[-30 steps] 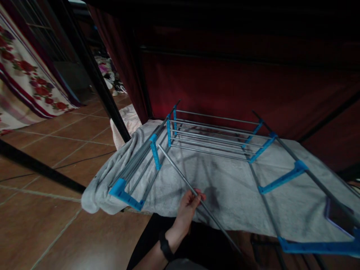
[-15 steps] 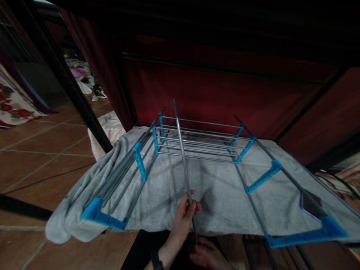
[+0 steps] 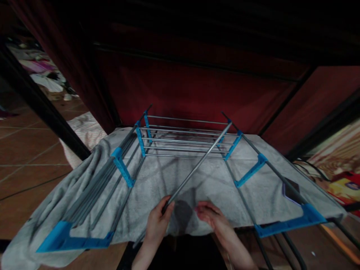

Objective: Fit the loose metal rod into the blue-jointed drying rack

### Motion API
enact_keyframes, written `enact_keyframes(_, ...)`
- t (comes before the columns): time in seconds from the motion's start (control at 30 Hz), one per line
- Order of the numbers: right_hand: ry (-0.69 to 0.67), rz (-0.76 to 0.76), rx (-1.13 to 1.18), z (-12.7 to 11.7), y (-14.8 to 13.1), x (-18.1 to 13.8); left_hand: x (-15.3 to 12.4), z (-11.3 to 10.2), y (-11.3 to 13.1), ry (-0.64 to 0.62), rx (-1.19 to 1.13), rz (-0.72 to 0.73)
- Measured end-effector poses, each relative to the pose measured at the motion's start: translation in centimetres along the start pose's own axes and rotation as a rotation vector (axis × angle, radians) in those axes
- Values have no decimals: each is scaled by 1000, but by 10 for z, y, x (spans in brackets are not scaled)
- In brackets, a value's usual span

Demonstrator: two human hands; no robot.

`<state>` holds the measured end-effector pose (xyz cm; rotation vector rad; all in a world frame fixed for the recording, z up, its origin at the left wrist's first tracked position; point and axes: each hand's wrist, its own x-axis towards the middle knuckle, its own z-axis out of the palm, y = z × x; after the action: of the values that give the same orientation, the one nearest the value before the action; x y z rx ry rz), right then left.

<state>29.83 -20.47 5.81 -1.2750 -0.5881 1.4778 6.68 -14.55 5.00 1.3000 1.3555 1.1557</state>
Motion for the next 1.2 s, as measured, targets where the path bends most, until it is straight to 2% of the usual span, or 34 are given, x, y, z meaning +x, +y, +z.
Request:
enact_keyframes(0.1,136,-62,57,-15,-20,15,4,-7,-13,0,172,43)
enact_keyframes(0.2,216,-114,117,-25,-30,27,9,-13,-28,-20,302,133)
enact_keyframes(0.43,280,-170,290,-41,-35,49,13,-24,-49,-78,534,260)
enact_keyframes(0.57,272,-227,374,-55,-32,60,17,-31,-53,-128,684,368)
enact_keyframes(0.7,287,-216,401,-73,-26,71,24,-38,-58,-200,804,451)
enact_keyframes(0.87,337,-223,418,-94,-11,86,33,-43,-64,-209,941,537)
enact_keyframes(1.2,437,-180,308,-136,13,101,43,-48,-62,-210,1048,486)
